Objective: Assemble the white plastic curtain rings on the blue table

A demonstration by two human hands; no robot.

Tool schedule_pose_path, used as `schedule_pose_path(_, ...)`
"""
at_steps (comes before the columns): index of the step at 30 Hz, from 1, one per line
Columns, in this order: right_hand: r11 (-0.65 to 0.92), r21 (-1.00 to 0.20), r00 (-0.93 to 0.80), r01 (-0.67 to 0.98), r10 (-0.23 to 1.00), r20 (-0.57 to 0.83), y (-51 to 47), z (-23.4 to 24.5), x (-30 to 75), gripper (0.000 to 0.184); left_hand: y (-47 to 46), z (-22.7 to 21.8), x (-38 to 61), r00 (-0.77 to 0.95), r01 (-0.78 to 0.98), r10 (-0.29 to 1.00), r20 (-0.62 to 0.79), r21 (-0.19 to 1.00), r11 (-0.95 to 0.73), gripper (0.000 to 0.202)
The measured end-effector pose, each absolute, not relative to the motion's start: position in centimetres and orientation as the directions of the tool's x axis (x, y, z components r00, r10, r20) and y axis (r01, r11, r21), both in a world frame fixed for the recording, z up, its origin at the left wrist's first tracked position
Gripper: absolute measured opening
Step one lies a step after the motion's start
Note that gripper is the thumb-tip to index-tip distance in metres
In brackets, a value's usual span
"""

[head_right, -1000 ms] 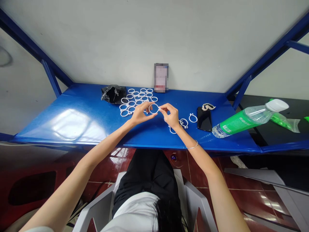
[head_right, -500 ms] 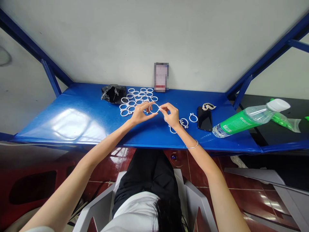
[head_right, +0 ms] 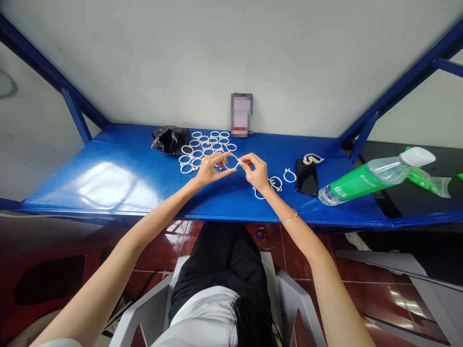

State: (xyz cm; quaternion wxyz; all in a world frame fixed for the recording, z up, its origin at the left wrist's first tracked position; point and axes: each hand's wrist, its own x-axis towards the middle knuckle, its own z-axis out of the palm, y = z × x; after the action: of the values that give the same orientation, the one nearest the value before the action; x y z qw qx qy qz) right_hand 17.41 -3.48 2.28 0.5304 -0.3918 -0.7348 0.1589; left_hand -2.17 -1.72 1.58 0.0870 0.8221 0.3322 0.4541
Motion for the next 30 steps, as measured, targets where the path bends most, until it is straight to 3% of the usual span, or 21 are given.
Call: schedule_pose_path(30,0.622,-0.672,-0.093,0.402,0.758,0.646,-3.34,2.12,17.43,0.025,-1.41,1.35,-2.36,0.371,0.491,0.668,0.645,0.475,-0.730,0.054)
